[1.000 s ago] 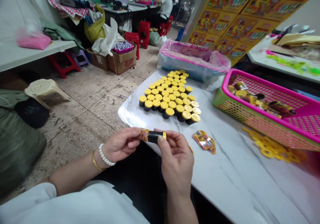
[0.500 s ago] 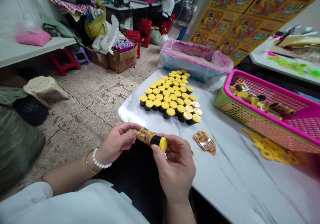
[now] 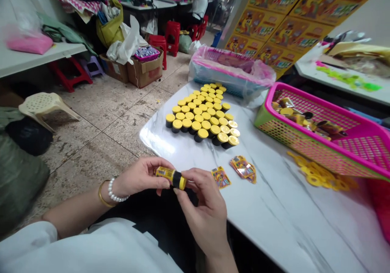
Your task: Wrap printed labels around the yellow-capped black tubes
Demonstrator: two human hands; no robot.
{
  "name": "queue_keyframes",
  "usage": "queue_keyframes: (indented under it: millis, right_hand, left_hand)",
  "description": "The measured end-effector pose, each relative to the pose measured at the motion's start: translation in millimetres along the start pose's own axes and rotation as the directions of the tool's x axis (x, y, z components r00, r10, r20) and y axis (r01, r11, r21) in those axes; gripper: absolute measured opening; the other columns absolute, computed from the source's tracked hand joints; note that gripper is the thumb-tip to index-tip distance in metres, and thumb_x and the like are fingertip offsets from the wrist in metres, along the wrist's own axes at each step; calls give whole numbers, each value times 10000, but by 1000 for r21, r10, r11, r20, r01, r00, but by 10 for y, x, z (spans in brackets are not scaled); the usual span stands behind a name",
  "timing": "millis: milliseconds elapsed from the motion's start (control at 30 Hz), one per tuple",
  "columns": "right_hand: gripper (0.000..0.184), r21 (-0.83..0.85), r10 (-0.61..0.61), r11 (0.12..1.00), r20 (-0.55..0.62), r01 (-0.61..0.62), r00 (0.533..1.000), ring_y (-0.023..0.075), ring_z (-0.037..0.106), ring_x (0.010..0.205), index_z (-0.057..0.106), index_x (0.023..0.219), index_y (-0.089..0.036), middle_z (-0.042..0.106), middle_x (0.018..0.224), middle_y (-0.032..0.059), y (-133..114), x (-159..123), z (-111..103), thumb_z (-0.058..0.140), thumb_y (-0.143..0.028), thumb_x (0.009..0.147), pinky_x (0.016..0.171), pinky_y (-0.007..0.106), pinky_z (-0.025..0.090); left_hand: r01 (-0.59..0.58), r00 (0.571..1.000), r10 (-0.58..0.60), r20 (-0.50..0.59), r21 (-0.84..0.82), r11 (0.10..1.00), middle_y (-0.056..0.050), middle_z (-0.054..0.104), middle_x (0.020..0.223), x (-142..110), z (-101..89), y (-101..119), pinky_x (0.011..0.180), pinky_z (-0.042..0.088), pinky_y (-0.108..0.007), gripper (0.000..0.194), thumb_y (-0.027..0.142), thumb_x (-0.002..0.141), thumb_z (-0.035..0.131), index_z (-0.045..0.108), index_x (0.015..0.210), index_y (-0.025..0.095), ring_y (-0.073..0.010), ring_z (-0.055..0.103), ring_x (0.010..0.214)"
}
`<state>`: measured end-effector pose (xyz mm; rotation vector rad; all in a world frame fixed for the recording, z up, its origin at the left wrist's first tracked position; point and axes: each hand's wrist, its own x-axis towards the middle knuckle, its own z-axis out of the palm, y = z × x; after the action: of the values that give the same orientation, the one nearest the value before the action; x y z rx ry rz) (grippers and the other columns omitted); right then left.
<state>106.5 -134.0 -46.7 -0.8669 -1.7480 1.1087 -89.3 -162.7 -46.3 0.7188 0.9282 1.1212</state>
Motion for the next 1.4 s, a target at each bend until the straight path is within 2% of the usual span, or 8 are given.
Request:
queue_keyframes:
  millis: [133, 400, 567, 767, 933, 1067, 1200, 1400]
  right_hand:
    - [308, -16, -3, 1000, -3, 3, 1000, 222, 662, 1023, 710, 1148, -276, 647, 1109, 77, 4, -82, -8, 729, -173, 858, 822, 356, 644]
    - [500, -298, -351, 888, 54, 351, 935, 228, 730, 881, 743, 1208, -350, 756, 1025, 51, -34, -49, -113, 748, -53, 806, 769, 386, 645]
    - [509, -298, -261, 926, -63, 231, 963, 231, 728, 935, 726, 1228, -355, 752, 1086, 46, 71, -71, -179, 765, -72, 807, 816, 404, 634]
    - [487, -245, -238, 949, -138, 200, 961, 225, 732, 906, 749, 1181, -350, 768, 1056, 36, 120, -103, -134, 804, -87, 776, 790, 397, 635]
    - [311, -46, 3, 999, -289, -17, 957, 197, 727, 823, 785, 1081, -300, 761, 957, 33, 115, -98, -9, 811, -174, 798, 724, 349, 647]
    - [235, 188, 174, 972, -161, -142, 972, 175, 726, 769, 785, 1058, -284, 744, 911, 33, 95, -12, -76, 802, -256, 825, 716, 332, 656]
    - [238, 382, 191, 902, 63, -201, 979, 161, 710, 714, 793, 1071, -300, 670, 1001, 37, 112, 85, -187, 798, -303, 833, 606, 327, 652]
    - [59, 536, 255, 820, -31, -200, 966, 124, 695, 529, 805, 879, -297, 599, 891, -20, 116, 80, -132, 807, -286, 821, 423, 268, 615]
  left_hand:
    - [15, 1000, -15, 15, -25, 1000, -44, 733, 809, -12, 17, 2, 638, 561, -227, 358, 192, 633, 901, 751, 947, 110, -121, 662, 693]
    - [19, 991, -28, 131, 70, 997, -54, 739, 847, 146, 79, -93, 747, 552, -249, 439, 315, 606, 932, 771, 960, 111, -128, 672, 735]
    - [-16, 987, -4, 161, 119, 993, -64, 699, 873, 216, 88, -41, 573, 530, -224, 667, 530, 758, 805, 613, 1268, 144, -129, 660, 651]
    - [-39, 991, 21, 135, 135, 990, -46, 684, 784, 191, 141, 18, 584, 517, -219, 449, 489, 770, 807, 708, 1007, 121, -105, 620, 611]
    - [-133, 989, 120, 86, 166, 977, -46, 705, 840, 245, 188, 3, 644, 525, -211, 382, 422, 744, 844, 722, 961, 131, -95, 615, 657]
    - [-26, 986, -7, 169, 194, 981, -23, 674, 692, 331, 176, 45, 457, 456, -184, 512, 608, 747, 777, 659, 922, 142, -81, 576, 480]
    - [104, 951, -150, 270, 180, 978, -4, 644, 573, 389, 186, 94, 348, 358, -163, 606, 753, 740, 674, 568, 846, 166, -82, 534, 364]
    - [164, 928, -175, 330, 62, 985, 3, 658, 590, 373, 201, 49, 339, 383, -158, 586, 696, 690, 770, 584, 831, 159, -75, 541, 366]
